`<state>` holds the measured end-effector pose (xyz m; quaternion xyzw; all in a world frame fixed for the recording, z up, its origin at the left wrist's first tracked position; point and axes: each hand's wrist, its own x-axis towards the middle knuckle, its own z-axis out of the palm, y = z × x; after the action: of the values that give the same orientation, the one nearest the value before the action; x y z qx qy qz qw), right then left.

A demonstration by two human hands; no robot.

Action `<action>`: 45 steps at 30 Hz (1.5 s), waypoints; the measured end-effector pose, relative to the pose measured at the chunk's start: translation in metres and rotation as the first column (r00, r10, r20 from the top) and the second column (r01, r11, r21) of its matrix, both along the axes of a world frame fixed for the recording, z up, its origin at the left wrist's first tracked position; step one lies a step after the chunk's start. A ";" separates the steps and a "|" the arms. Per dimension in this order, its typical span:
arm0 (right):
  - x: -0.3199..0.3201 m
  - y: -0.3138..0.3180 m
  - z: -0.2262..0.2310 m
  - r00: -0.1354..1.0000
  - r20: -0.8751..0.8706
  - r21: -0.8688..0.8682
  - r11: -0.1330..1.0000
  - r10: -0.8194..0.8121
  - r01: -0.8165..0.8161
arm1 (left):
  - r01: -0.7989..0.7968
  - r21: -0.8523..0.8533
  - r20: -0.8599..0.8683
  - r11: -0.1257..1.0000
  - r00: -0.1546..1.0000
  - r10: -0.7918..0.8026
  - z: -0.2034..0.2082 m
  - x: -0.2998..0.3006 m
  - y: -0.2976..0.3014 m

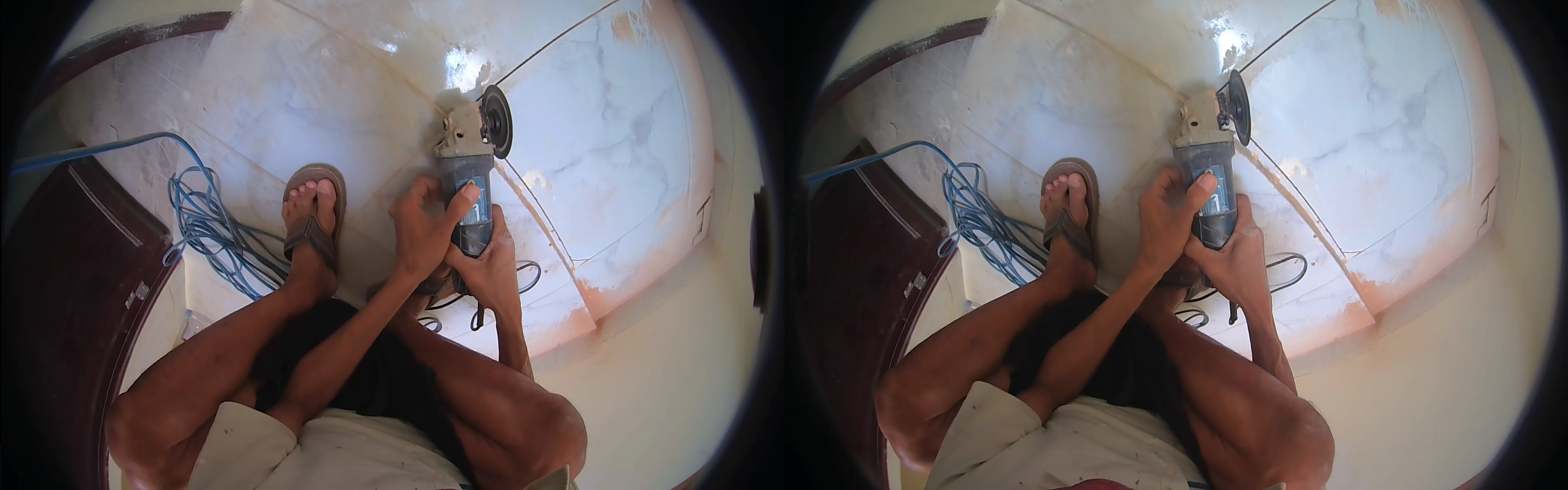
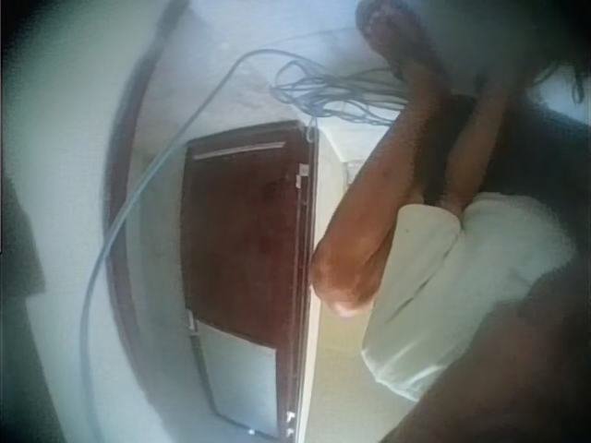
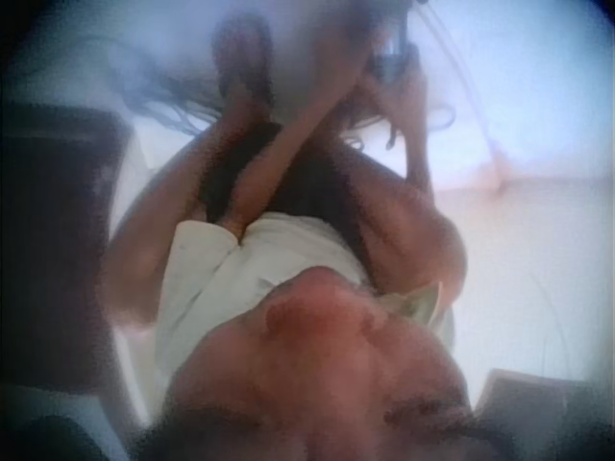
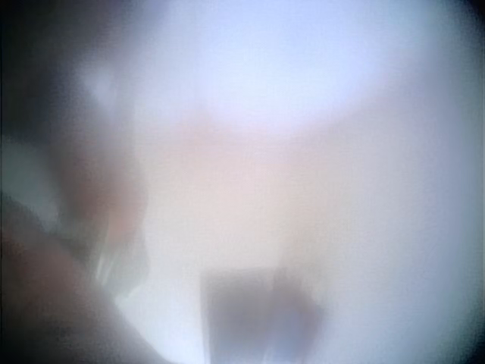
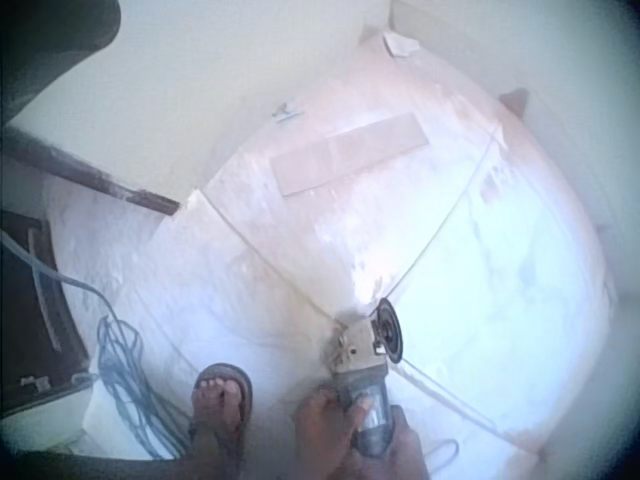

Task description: The person uses an angle grinder to grind the grout lines between white marble floor tiles. They move the tool along the seams, generating dust, and occasionally reposition their body to reach different sections.

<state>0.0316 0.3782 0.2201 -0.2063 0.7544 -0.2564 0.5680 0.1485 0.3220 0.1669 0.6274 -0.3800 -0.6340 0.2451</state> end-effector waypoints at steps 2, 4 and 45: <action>-0.001 -0.002 0.003 1.000 -0.003 0.017 1.000 0.015 -0.015 | -0.003 0.005 -0.005 1.000 1.000 0.003 -0.002 0.000 0.001; 0.000 -0.002 0.003 1.000 -0.003 0.022 0.999 0.025 -0.025 | -0.014 0.011 -0.015 1.000 1.000 0.014 -0.006 0.002 0.004; -0.002 0.004 0.007 1.000 -0.003 0.014 1.000 -0.005 0.005 | -0.001 0.066 -0.032 0.998 0.999 0.003 0.002 0.001 0.004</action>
<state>0.0298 0.3822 0.2274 -0.2010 0.7575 -0.2521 0.5677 0.1495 0.3264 0.1686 0.6253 -0.3544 -0.6558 0.2310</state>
